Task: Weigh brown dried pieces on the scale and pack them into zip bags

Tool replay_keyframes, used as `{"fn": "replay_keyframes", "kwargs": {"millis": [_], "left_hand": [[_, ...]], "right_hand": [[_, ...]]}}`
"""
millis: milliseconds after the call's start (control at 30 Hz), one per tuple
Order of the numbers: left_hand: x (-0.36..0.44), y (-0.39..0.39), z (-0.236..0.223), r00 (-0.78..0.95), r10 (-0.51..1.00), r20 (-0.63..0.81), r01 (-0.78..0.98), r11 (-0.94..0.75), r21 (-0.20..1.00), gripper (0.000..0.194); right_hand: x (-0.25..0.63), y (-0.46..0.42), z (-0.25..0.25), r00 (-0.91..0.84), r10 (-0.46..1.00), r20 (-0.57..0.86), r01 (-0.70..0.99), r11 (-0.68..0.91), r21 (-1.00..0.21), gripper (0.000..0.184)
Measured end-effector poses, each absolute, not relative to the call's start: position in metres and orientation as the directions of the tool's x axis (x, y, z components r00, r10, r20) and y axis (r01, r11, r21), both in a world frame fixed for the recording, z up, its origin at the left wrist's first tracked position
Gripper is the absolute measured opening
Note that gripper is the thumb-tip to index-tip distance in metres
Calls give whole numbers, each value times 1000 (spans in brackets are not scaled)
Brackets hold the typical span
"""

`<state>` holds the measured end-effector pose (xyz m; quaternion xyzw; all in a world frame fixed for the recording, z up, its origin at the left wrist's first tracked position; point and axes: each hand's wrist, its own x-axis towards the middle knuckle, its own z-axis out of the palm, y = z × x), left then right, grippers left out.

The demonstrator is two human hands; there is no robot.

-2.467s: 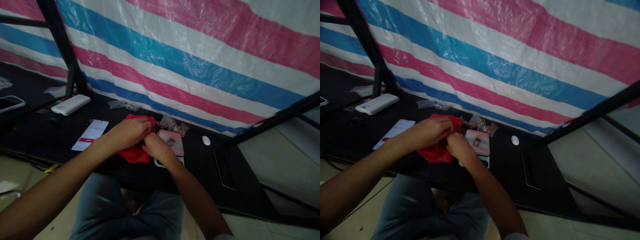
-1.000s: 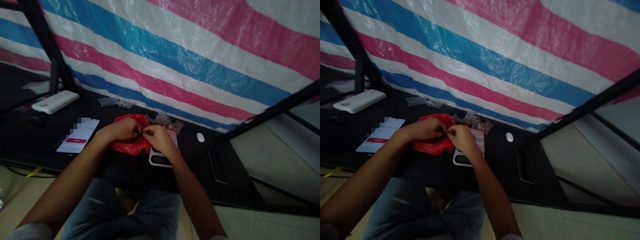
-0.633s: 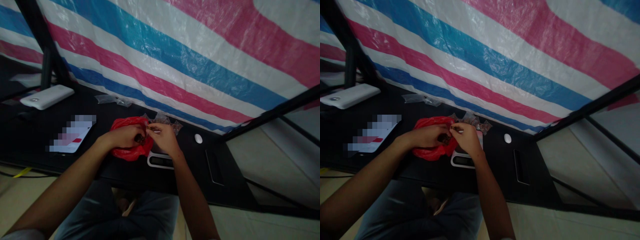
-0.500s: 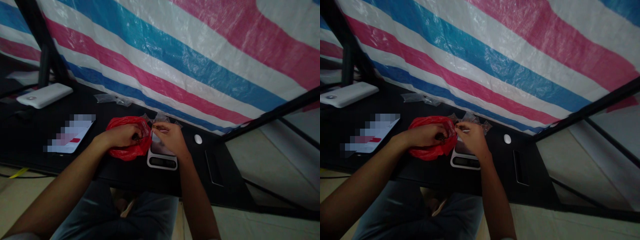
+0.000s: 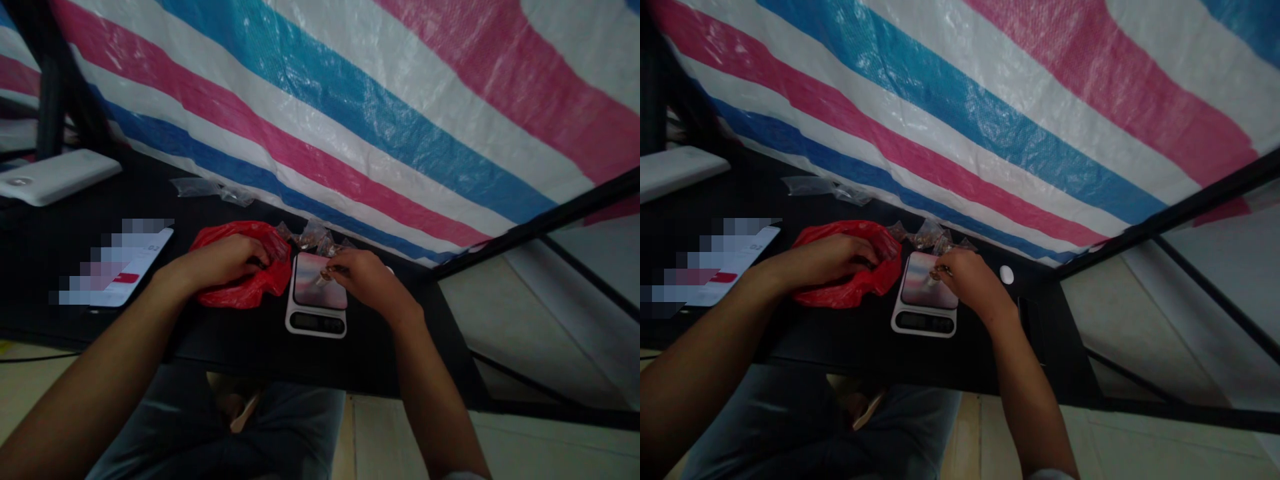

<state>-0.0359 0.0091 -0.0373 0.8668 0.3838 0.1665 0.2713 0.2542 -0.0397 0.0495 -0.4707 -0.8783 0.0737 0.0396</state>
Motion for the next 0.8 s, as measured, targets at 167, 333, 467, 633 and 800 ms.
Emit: {"fn": "replay_keyframes", "kwargs": {"millis": [167,333,467,633,800], "left_hand": [[-35,12,-35,659,752,12,561,-503,657,20],[-36,12,-36,632,775,11,571,-476,669,24],[-37,12,-38,637,771,-18,581,-464,669,25],[-37,13,-39,646,762,-46,587,-458,667,28],[-35,10,-35,654,756,7,562,-492,665,24]], "right_hand": [[251,-37,50,-637,770,-46,767,626,-138,15],[252,-36,49,-618,785,-37,774,599,-203,12],[254,-35,46,-592,805,-31,783,566,-256,10],[263,-37,41,-550,834,42,758,520,-394,17],[272,-39,36,-544,832,106,708,523,-474,24]]}}
